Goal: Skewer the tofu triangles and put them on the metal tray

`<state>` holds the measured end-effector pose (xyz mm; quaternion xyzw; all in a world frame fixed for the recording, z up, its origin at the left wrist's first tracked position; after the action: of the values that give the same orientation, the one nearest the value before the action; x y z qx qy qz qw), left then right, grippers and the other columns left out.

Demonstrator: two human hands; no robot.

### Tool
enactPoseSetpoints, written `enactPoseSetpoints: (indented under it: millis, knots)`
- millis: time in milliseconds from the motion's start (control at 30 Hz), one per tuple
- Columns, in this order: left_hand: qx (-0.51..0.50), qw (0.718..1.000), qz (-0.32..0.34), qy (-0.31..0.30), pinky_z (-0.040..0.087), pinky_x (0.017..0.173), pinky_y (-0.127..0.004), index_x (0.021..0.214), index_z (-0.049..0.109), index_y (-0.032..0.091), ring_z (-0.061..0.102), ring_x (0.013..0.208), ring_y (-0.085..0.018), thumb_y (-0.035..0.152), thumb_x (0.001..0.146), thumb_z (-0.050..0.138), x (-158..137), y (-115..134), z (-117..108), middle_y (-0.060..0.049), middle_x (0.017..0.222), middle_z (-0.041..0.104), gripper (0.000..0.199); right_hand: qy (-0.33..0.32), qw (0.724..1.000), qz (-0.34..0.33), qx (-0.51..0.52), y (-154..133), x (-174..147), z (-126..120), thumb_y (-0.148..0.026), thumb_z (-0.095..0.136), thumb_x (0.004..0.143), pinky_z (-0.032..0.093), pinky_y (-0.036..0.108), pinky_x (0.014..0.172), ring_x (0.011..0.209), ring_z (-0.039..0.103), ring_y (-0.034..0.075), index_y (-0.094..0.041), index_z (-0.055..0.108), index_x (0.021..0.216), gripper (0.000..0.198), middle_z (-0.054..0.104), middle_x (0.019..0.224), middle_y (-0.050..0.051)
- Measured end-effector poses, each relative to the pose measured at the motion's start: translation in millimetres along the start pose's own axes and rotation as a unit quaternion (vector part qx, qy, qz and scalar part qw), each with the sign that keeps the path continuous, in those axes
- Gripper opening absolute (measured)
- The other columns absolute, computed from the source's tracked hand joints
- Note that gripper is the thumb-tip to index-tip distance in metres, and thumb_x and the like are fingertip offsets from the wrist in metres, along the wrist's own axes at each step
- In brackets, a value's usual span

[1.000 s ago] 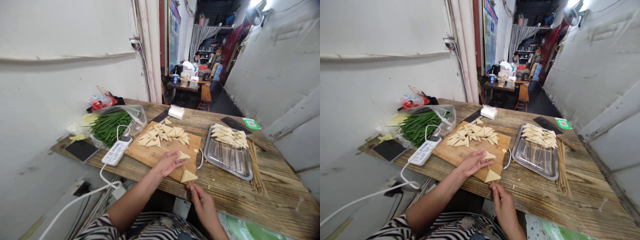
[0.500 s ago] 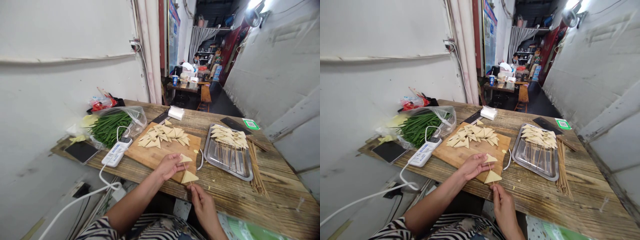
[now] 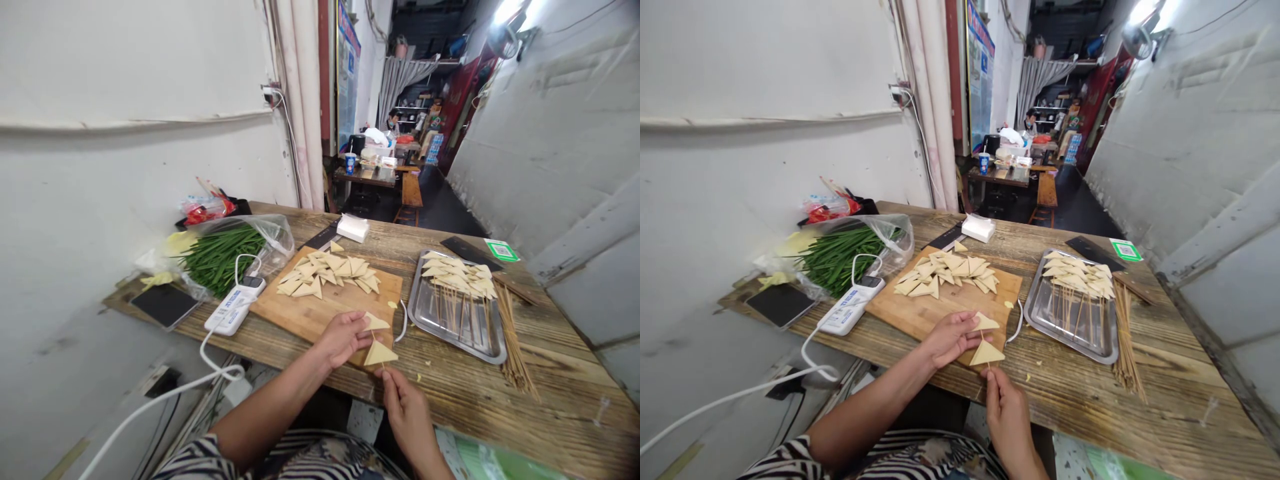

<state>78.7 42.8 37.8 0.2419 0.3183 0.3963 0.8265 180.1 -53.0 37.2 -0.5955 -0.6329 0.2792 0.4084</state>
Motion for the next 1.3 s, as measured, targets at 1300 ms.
enactPoseSetpoints:
  millis: [1300]
  knots:
    - [0.792,0.492,0.211,0.292,0.034,0.083,-0.036,0.096,0.062,0.021,0.047,0.093,-0.023,0.033,0.070,0.059,-14,130,-91,-0.008,0.094,0.056,0.029,0.060,0.996,-0.042,-0.048,16,12,-7,-0.038,0.035,0.089,0.048,0.019,0.055,0.061,0.063,0.016,-0.013,0.063,0.086,0.038,0.067,0.072,0.007]
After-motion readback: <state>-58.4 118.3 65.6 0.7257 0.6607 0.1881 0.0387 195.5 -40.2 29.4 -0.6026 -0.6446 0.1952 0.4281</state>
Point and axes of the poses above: each hand's wrist, its own x-axis towards the middle knuckle, its own z-axis out of the palm, y = z × x, the point moved 6 cm from there along x, towards the middle knuckle
